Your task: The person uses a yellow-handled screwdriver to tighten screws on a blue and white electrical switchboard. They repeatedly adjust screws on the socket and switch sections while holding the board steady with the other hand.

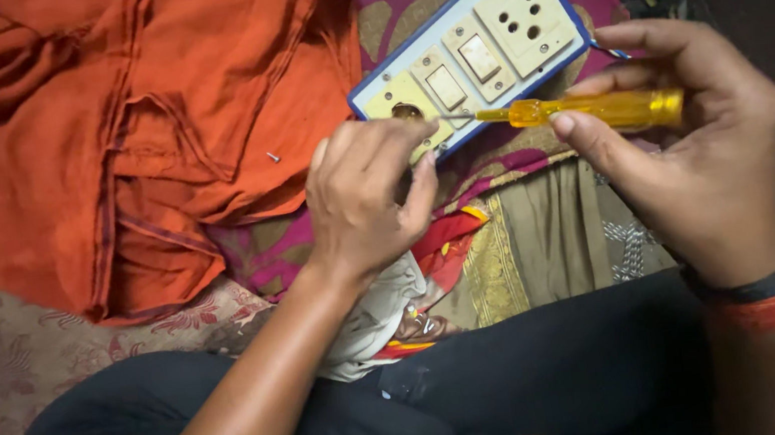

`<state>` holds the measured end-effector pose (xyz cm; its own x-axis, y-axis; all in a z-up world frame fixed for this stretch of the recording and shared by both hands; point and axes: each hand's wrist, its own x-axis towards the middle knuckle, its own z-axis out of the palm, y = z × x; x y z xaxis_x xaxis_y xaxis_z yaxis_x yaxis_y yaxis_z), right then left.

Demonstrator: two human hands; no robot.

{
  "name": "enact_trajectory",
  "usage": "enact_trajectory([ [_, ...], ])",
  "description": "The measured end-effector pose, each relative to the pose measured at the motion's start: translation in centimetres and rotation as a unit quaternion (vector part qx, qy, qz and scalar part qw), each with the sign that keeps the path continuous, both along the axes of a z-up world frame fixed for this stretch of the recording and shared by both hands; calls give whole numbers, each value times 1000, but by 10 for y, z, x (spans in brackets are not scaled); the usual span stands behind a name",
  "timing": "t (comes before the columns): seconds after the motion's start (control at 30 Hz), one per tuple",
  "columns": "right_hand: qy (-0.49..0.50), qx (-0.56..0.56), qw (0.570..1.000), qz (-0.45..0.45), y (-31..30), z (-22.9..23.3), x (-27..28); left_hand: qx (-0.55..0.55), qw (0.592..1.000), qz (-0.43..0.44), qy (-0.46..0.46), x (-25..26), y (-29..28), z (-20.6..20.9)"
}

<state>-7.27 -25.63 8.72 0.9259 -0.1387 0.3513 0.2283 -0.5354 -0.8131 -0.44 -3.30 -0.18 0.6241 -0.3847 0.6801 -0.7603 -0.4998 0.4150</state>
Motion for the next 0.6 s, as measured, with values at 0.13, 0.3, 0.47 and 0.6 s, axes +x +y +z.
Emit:
enact_trajectory([
  [0.13, -59, -40, 997, 38, 11, -3, -7, -11, 1000, 1, -17, -11, 3, 22],
  [0.3, -123, -153, 973, 123, 26, -20, -13, 55, 995, -78, -1, -26, 10, 41],
  [0.47, -156, -369, 914, 70, -8, -36, 25, -91, 990, -61, 91, -28, 22, 46],
  [0.6, -14, -468, 882, 50, -27, -50, 70, -175, 947, -59, 262, -18, 33, 45],
])
